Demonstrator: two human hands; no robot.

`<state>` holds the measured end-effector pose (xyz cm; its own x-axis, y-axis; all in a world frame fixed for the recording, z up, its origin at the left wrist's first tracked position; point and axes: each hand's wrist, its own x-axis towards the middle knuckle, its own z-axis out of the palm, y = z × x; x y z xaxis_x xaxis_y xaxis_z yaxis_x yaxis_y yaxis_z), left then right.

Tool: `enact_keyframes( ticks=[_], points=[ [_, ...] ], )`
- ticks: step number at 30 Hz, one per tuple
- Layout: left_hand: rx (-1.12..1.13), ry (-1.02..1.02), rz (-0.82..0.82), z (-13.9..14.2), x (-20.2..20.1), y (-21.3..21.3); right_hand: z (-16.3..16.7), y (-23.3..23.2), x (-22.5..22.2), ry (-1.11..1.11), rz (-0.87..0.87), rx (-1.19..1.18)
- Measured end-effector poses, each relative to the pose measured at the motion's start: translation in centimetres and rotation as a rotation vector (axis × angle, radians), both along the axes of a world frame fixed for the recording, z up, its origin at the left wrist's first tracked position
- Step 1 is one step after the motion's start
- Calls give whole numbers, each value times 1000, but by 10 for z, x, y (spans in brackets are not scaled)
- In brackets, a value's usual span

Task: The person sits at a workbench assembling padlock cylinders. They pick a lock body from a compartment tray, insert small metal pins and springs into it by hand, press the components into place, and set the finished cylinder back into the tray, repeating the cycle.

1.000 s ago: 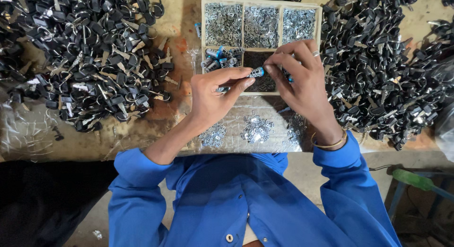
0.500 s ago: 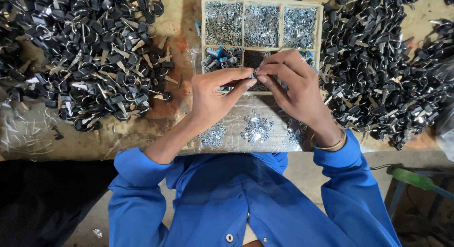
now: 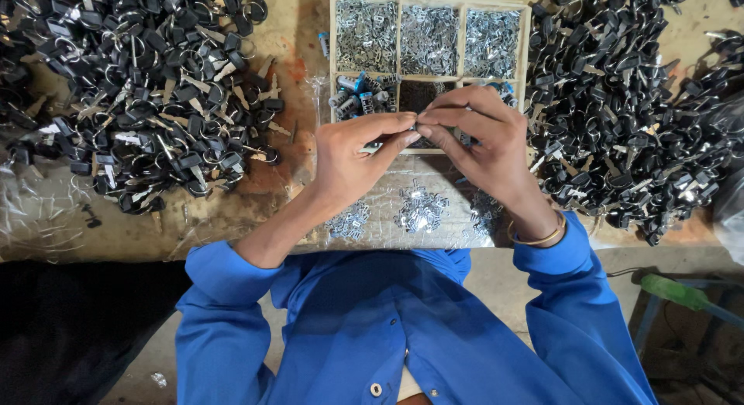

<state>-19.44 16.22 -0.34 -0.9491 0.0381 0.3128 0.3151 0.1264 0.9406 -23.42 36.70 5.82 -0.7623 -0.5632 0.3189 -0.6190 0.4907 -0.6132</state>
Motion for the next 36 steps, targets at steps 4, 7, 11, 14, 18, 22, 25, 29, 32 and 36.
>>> enact_keyframes(
  ticks=[4, 7, 11, 14, 18, 22, 25, 29, 32, 36],
  points=[
    [-2, 39, -5, -1, 2, 2, -3, 6, -1, -67, 44, -35],
    [4, 39, -11, -1, 3, 2, -4, 8, -3, -36, 94, -56],
    [25, 27, -30, 0, 2, 0, -4, 9, -5, -58, 117, -91],
    [32, 18, -47, 0, 2, -1, -3, 9, -6, -106, 137, -129],
    [90, -50, -65, 0, 3, 0, 1, 11, -7, -15, 185, -75],
    [87, -60, -57, 0, 2, -1, -2, 11, -6, 68, 214, -1],
    [110, -17, -75, 1, 1, -1, -7, 10, -2, -92, 104, -79],
    [111, 32, -93, 3, 0, -3, -10, 9, 1, -246, 35, -143],
    [101, 39, -79, 3, 0, -2, -10, 9, 2, -243, 33, -130],
    [96, 36, -60, 1, 0, 0, -9, 5, 3, -224, 34, -96]
  ],
)
